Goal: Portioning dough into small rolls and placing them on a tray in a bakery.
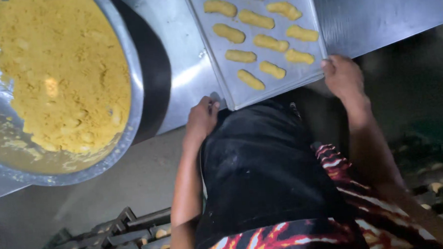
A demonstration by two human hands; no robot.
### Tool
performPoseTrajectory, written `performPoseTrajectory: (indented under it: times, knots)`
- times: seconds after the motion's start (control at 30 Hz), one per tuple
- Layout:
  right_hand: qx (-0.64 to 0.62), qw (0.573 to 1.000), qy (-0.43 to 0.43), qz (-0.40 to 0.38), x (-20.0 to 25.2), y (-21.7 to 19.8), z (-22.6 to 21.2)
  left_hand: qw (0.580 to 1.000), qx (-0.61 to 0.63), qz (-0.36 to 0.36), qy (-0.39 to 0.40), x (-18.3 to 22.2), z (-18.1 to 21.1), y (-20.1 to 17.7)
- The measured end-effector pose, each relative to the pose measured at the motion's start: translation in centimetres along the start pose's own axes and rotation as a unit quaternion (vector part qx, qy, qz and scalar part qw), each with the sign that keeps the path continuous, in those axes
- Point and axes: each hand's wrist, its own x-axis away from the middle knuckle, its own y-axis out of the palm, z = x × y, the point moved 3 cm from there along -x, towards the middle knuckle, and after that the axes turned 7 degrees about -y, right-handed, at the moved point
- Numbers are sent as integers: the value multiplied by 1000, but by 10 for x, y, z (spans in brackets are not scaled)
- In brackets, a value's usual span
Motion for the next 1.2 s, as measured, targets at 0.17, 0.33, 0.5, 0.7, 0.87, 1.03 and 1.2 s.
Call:
performPoseTrajectory:
  times: [0.17,0.33,0.5,0.7,0.87,1.03,1.2]
  knots:
    - [-87,991,-84,52,9,-3,-6,993,-91,4,-77,-3,13,54]
    - [-99,993,-69,4,-17,8,9,992,-58,89,-72,-15,5,67]
    - [-117,989,-81,-36,-24,44,31,980,-69,137,-129,-7,17,64]
    - [-427,889,19,-163,-14,43,46,978,54,120,-164,-2,0,53]
    - [-783,583,-23,-215,-11,3,14,827,557,-63,-44,6,-3,87]
    - [-843,489,-82,-209,-22,-3,2,685,723,-90,5,7,54,87]
    - [-835,499,-121,-200,-25,-49,-22,597,786,-119,102,20,84,65]
